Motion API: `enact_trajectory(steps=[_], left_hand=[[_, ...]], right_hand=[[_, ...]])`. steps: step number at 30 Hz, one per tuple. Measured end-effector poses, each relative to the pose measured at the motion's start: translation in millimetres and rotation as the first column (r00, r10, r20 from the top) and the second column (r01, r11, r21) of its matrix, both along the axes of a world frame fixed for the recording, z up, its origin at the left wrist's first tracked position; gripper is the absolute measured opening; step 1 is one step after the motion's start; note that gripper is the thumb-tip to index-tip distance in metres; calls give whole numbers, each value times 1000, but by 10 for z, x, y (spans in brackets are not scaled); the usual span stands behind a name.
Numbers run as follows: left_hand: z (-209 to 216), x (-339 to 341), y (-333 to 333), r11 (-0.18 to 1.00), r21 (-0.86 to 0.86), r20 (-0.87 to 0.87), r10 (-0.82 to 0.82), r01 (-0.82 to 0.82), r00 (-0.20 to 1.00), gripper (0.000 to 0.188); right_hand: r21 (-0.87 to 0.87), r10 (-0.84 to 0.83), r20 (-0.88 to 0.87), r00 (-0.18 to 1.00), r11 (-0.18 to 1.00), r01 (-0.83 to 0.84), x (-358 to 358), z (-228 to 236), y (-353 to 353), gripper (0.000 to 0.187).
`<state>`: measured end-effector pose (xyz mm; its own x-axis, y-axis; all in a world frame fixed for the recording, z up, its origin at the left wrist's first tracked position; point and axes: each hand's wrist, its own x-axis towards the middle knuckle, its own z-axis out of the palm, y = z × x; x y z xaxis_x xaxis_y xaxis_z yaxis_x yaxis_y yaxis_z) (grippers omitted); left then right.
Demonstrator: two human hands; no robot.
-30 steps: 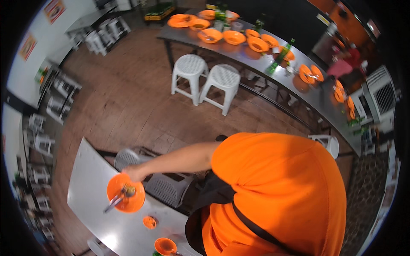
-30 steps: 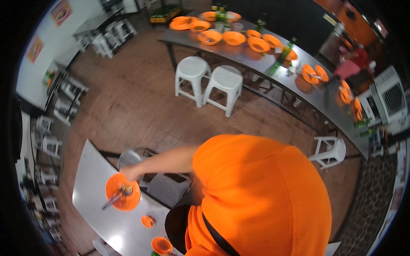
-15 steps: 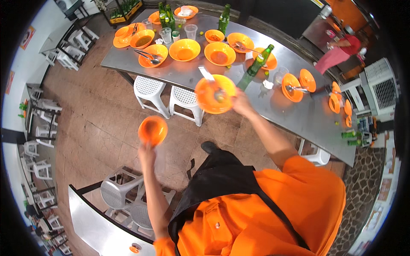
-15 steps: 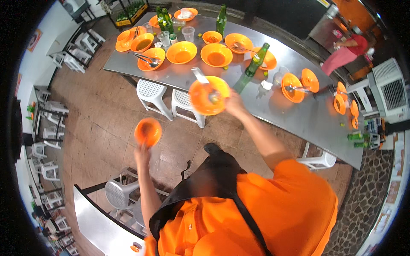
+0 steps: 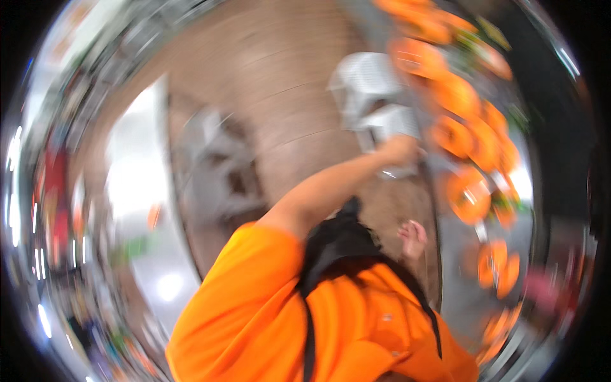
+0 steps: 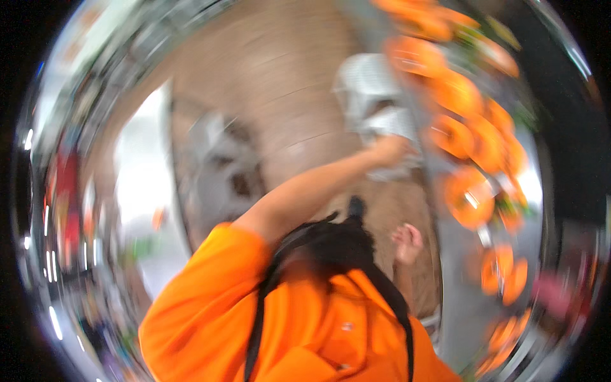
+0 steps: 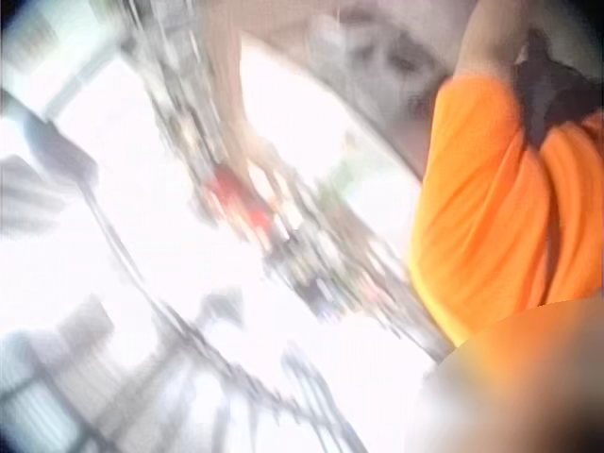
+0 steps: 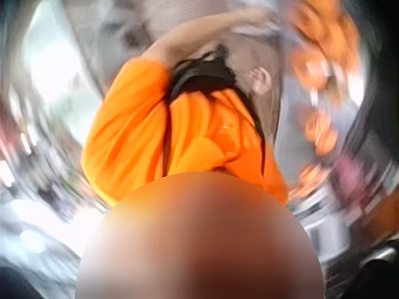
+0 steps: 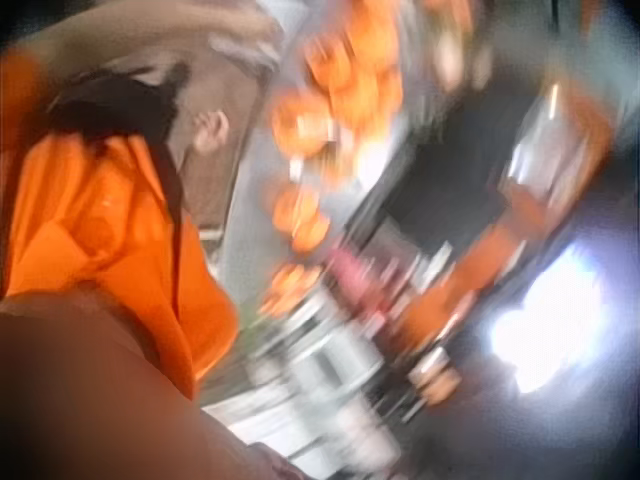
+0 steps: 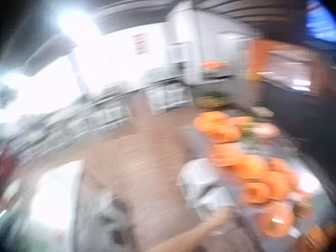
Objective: The person wipes a metal table with a cloth while holding a green bottle, then collects used orange bowls, plates, and green bottles from multiple tables. They move white plastic stools to clear space and continue wiping tables, stacking the collected items onto a service cart.
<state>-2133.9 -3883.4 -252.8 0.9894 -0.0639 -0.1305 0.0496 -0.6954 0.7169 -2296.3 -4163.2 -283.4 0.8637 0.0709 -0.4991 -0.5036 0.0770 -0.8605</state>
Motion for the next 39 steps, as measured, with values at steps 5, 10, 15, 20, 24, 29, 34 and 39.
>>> enact_trajectory(steps=[5,10,15,20,24,29,34,39], left_hand=[[703,-2539,1406,924,-6,214,375,-383,902,39],[1421,-5517,2420,69,33,325,943,-997,76,62],[1750,-8407,3263,-680,295,537,699,-671,-473,90],[1827,-9503,4446,-671,268,522,704,-691,-482,92],[1388,-10013,5156,-463,332,384,862,-822,-330,71],[1528,-9097,5223,-70,-106,116,990,-992,-82,41],[2290,-7765,4734,93,655,225,923,-750,312,39],[1800,-5907,4719,639,177,349,670,-749,655,37]], right_hand=[[-187,752,131,645,658,-729,263,-402,1663,19],[-617,873,454,-178,163,-770,-696,793,4631,37],[-877,559,294,-775,-166,-451,-3060,1198,6687,69],[-942,513,70,-856,-248,-225,-4570,1040,7704,93],[-938,463,-26,-886,-317,-138,-4735,932,7835,54],[-817,738,340,-583,-76,-572,-3734,378,7298,16],[-772,751,599,-276,450,-449,-1809,636,6031,25],[-883,797,428,428,469,10,-221,1072,3401,26]])
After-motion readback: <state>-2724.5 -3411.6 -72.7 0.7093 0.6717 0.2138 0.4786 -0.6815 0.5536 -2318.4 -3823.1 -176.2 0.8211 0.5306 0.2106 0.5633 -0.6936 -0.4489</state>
